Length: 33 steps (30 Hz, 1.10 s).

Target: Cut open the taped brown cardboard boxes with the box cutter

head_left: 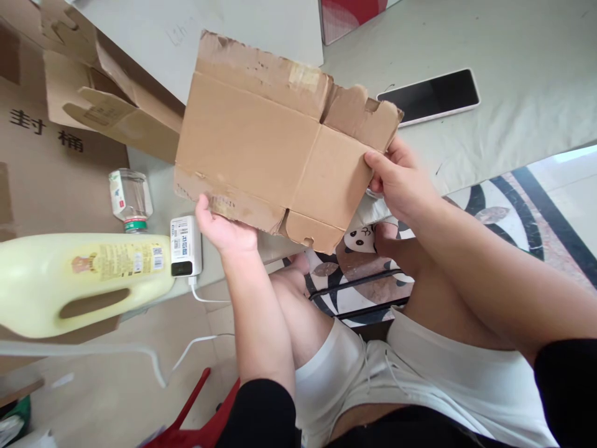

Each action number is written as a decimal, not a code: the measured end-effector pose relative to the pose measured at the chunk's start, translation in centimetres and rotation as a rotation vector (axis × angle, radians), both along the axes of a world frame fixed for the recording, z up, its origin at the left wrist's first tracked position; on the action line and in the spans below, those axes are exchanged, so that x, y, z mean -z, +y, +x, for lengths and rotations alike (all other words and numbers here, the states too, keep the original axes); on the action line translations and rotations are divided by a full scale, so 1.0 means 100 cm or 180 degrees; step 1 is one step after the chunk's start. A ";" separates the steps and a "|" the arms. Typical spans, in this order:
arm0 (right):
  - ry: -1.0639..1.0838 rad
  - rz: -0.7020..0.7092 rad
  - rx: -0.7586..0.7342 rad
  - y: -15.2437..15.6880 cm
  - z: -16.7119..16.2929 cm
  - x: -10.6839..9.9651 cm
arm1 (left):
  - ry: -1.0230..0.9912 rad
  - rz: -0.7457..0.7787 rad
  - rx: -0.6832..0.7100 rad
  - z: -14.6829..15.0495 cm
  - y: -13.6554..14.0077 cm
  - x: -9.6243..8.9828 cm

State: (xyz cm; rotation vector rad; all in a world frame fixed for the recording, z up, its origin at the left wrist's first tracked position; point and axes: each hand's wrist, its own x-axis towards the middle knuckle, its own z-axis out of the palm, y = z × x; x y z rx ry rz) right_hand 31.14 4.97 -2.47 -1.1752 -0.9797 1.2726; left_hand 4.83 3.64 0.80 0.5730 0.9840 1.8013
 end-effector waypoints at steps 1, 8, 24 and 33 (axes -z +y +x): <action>-0.0015 0.0009 0.0005 0.000 0.000 0.000 | 0.0033 -0.0069 -0.0004 0.001 0.000 0.000; -0.0119 -0.0062 0.0221 0.000 0.001 0.002 | 0.0442 -0.0593 -0.0176 0.007 0.000 -0.001; -0.0331 0.0004 0.0242 -0.006 -0.006 -0.002 | 0.0056 -0.0450 -0.0160 -0.006 -0.004 -0.004; -0.0401 -0.0023 0.0281 -0.008 -0.013 -0.006 | 0.0513 -0.0403 -0.0227 -0.009 -0.006 -0.010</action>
